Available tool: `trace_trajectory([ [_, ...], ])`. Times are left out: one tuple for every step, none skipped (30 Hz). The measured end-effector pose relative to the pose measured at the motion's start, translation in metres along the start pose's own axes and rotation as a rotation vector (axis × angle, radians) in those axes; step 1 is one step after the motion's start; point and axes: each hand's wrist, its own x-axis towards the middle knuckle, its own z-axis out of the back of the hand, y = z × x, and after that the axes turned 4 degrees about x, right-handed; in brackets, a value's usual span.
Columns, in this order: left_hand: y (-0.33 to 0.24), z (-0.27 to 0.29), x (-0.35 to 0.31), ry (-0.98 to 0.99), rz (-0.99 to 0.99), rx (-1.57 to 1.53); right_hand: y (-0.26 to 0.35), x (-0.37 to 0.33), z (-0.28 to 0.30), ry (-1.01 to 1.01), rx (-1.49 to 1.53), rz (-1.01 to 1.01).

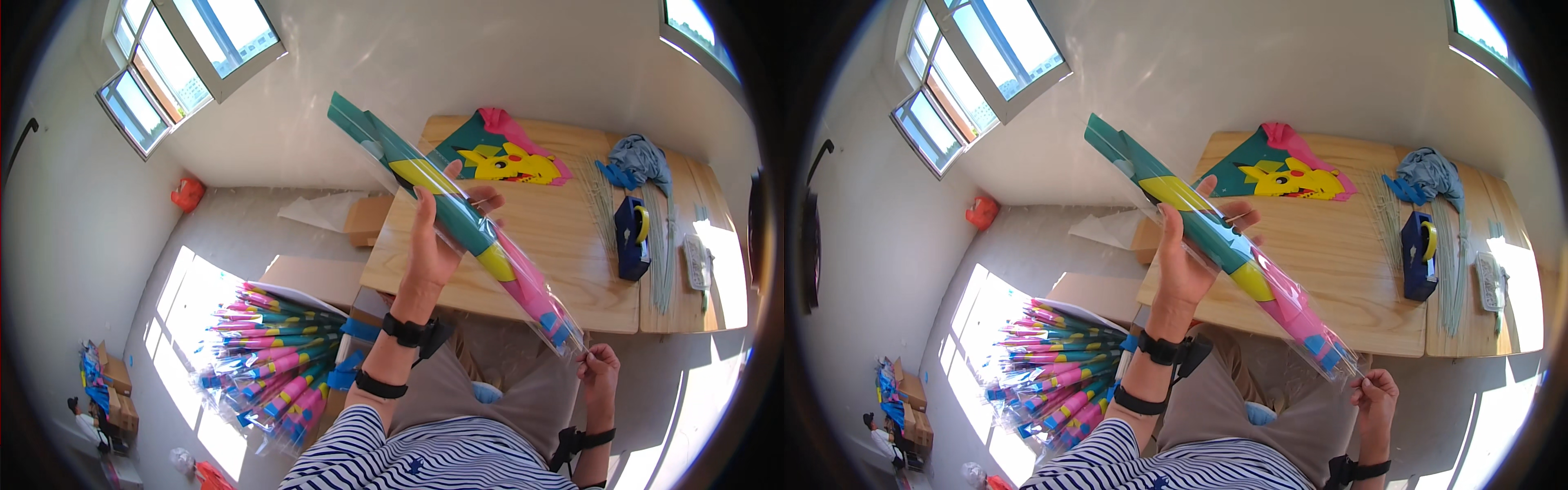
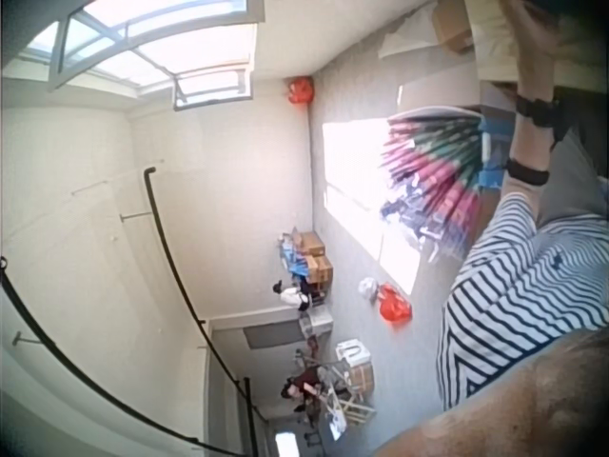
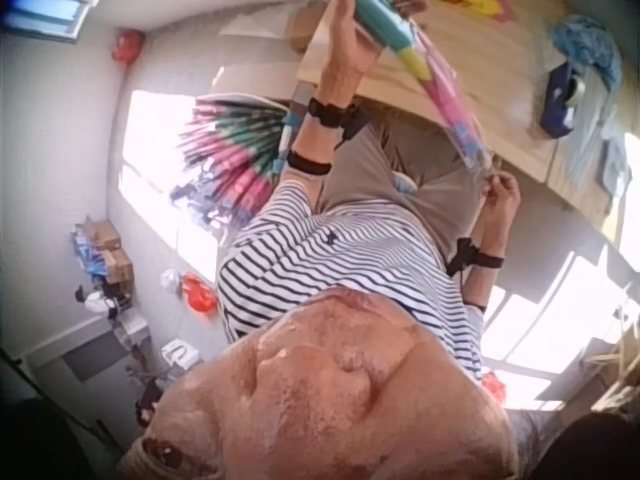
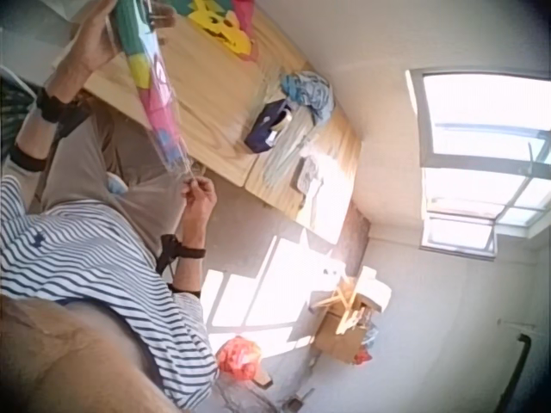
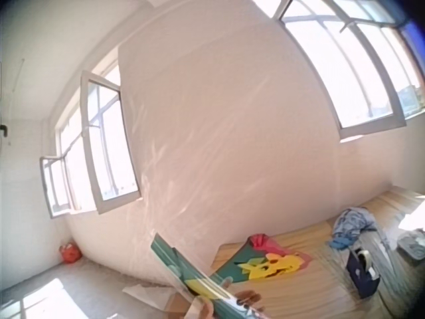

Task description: The recorder is assembling a cartoon-themed plastic kite, unfolding the material, and preparing the string and supports.

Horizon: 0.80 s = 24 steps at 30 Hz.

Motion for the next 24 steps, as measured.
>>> trace_trajectory([
  [0.002,0.001,0.0,0.006,0.001,0.0,0.001,0.002,0.0,0.01,0.006,0.014],
  [0.003,0.002,0.0,0.011,0.003,0.001,0.001,0.004,-0.001,0.02,0.014,0.028],
  [0.005,0.004,0.001,0.027,0.004,0.001,0.001,0.006,-0.002,0.03,0.021,0.042],
  [0.006,0.005,0.002,0.042,0.005,0.001,0.002,0.007,-0.002,0.038,0.013,0.058],
  [0.007,0.005,0.003,0.058,0.005,-0.001,0.003,0.009,-0.003,0.045,0.004,0.074],
  [0.008,0.005,0.003,0.062,0.009,-0.001,0.004,0.011,-0.004,0.053,-0.005,0.091],
  [0.009,0.005,0.003,0.066,0.012,-0.002,0.007,0.012,-0.006,0.037,-0.007,0.1],
  [0.01,0.005,0.003,0.069,0.016,-0.002,0.01,0.012,-0.007,0.022,-0.009,0.108],
  [0.01,0.005,0.003,0.068,0.02,-0.002,0.013,0.013,-0.008,0.008,-0.01,0.116],
  [0.01,0.003,0.002,0.067,0.023,-0.003,0.014,0.014,-0.008,0.002,-0.019,0.12],
  [0.011,0.002,0.002,0.067,0.027,-0.005,0.017,0.015,-0.007,-0.005,-0.028,0.125],
  [0.012,0.001,0.001,0.06,0.03,-0.003,0.018,0.016,-0.006,-0.012,-0.038,0.13],
  [0.013,0.001,0.001,0.054,0.032,-0.002,0.018,0.017,-0.006,-0.013,-0.046,0.141],
  [0.014,0.0,0.001,0.048,0.036,0.001,0.018,0.017,-0.007,-0.014,-0.052,0.152],
  [0.015,-0.002,0.001,0.041,0.041,-0.002,0.017,0.018,-0.007,-0.015,-0.058,0.163],
  [0.015,-0.003,0.0,0.034,0.046,-0.005,0.016,0.018,-0.008,-0.021,-0.064,0.167],
  [0.016,-0.004,0.0,0.027,0.051,-0.006,0.015,0.019,-0.009,-0.027,-0.069,0.171],
  [0.016,-0.005,0.0,0.024,0.048,-0.011,0.014,0.019,-0.01,-0.033,-0.075,0.174],
  [0.017,-0.005,0.001,0.02,0.045,-0.015,0.014,0.019,-0.011,-0.043,-0.074,0.171],
  [0.017,-0.006,0.001,0.016,0.042,-0.018,0.013,0.018,-0.014,-0.053,-0.072,0.166],
  [0.017,-0.006,0.001,0.008,0.045,-0.012,0.012,0.018,-0.016,-0.063,-0.07,0.16],
  [0.016,-0.006,0.0,-0.001,0.048,-0.006,0.011,0.017,-0.018,-0.056,-0.082,0.143],
  [0.016,-0.006,0.001,-0.007,0.05,-0.003,0.012,0.016,-0.021,-0.051,-0.096,0.129],
  [0.016,-0.006,0.001,-0.011,0.047,-0.004,0.012,0.016,-0.023,-0.044,-0.11,0.114],
])
